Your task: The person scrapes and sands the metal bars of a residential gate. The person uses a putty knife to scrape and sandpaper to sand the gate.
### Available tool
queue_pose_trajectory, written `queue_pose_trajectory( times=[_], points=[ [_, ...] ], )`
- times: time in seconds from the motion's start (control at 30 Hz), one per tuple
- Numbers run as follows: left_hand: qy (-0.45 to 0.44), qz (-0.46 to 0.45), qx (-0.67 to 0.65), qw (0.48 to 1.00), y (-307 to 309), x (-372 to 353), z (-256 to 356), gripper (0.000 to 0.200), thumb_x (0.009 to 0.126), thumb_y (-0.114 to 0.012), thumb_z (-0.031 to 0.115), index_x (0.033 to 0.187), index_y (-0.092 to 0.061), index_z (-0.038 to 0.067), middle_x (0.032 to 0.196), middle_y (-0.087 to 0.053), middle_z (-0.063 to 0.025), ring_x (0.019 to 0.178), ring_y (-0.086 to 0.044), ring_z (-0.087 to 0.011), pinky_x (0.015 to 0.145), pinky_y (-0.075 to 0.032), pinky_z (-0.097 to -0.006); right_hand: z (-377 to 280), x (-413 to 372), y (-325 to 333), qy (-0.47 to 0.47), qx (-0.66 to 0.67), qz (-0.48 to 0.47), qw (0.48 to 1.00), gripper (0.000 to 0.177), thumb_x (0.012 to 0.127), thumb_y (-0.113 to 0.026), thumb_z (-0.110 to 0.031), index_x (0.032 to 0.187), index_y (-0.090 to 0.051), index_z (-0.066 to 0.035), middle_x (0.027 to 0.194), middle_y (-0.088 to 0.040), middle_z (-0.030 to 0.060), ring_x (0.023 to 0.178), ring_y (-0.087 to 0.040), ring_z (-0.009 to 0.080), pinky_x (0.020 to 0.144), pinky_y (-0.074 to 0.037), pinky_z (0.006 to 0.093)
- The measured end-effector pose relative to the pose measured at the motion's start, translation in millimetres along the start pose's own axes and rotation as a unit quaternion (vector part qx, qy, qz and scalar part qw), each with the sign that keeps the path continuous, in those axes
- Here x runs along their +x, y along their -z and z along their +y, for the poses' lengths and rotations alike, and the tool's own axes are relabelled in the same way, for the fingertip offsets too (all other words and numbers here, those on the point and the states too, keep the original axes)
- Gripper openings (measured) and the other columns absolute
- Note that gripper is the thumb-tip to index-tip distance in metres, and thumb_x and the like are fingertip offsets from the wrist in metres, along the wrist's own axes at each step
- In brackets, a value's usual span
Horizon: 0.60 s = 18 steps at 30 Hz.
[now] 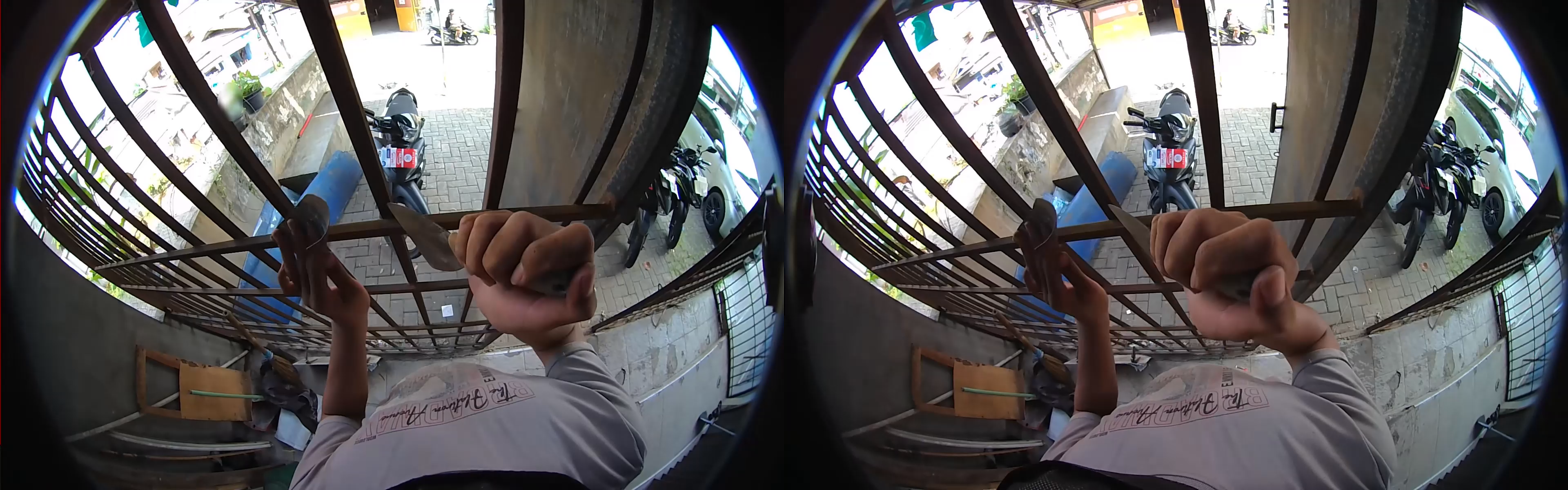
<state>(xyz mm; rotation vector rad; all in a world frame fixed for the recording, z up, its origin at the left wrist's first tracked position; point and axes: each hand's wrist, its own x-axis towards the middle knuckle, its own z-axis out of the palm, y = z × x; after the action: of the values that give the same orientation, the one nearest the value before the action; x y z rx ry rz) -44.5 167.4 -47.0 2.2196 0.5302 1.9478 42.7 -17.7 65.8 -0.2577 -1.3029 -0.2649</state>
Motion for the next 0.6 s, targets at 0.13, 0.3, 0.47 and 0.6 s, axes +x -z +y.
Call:
queue_pose_trajectory(
  times=[0.13, 0.3, 0.47, 0.6],
  points=[
    [-0.136, -0.069, -0.029, 0.988, -6, -8, 44, 0.036, 0.103, -0.043, 0.016, 0.125, -0.067, 0.003, 0.139, -0.062, -0.0135, 0.141, -0.046, -0.0355, 0.111, -0.022, -0.0447, 1, -9, -17, -0.002, -0.023, 0.069, 0.997, 0.06, 0.107, -0.035, -0.045, 0.071, -0.051, 0.0, 0.058, -0.05, 0.0103, 0.043, -0.04, 0.0164, 0.042, -0.035, 0.0341],
    [-0.005, -0.01, -0.012, 1.0, -3, -2, 9, 0.038, 0.101, -0.043, 0.019, 0.126, -0.067, 0.004, 0.137, -0.064, -0.0126, 0.141, -0.046, -0.036, 0.111, -0.02, -0.0434, -15, -2, -13, 0.046, -0.138, 0.011, 0.989, 0.07, 0.104, -0.034, -0.058, 0.055, -0.039, -0.008, 0.056, -0.047, 0.0061, 0.039, -0.045, 0.0173, 0.037, -0.033, 0.0322],
    [-0.126, -0.041, -0.052, 0.99, -10, -15, 26, 0.035, 0.103, -0.043, 0.016, 0.124, -0.067, 0.002, 0.135, -0.064, -0.0144, 0.142, -0.044, -0.0388, 0.112, -0.02, -0.0456, -8, -1, -19, 0.091, -0.161, -0.014, 0.983, 0.069, 0.105, -0.032, -0.052, 0.054, -0.04, -0.008, 0.055, -0.047, 0.0059, 0.038, -0.044, 0.0161, 0.035, -0.033, 0.0297],
    [-0.035, 0.004, -0.071, 0.997, -9, 0, 30, 0.033, 0.103, -0.043, 0.017, 0.116, -0.068, 0.002, 0.138, -0.062, -0.0165, 0.143, -0.043, -0.0387, 0.11, -0.024, -0.0445, -13, -1, -13, 0.041, -0.109, 0.05, 0.992, 0.068, 0.104, -0.035, -0.053, 0.054, -0.039, -0.006, 0.056, -0.048, 0.0066, 0.038, -0.043, 0.0179, 0.037, -0.032, 0.0304]
  ],
)
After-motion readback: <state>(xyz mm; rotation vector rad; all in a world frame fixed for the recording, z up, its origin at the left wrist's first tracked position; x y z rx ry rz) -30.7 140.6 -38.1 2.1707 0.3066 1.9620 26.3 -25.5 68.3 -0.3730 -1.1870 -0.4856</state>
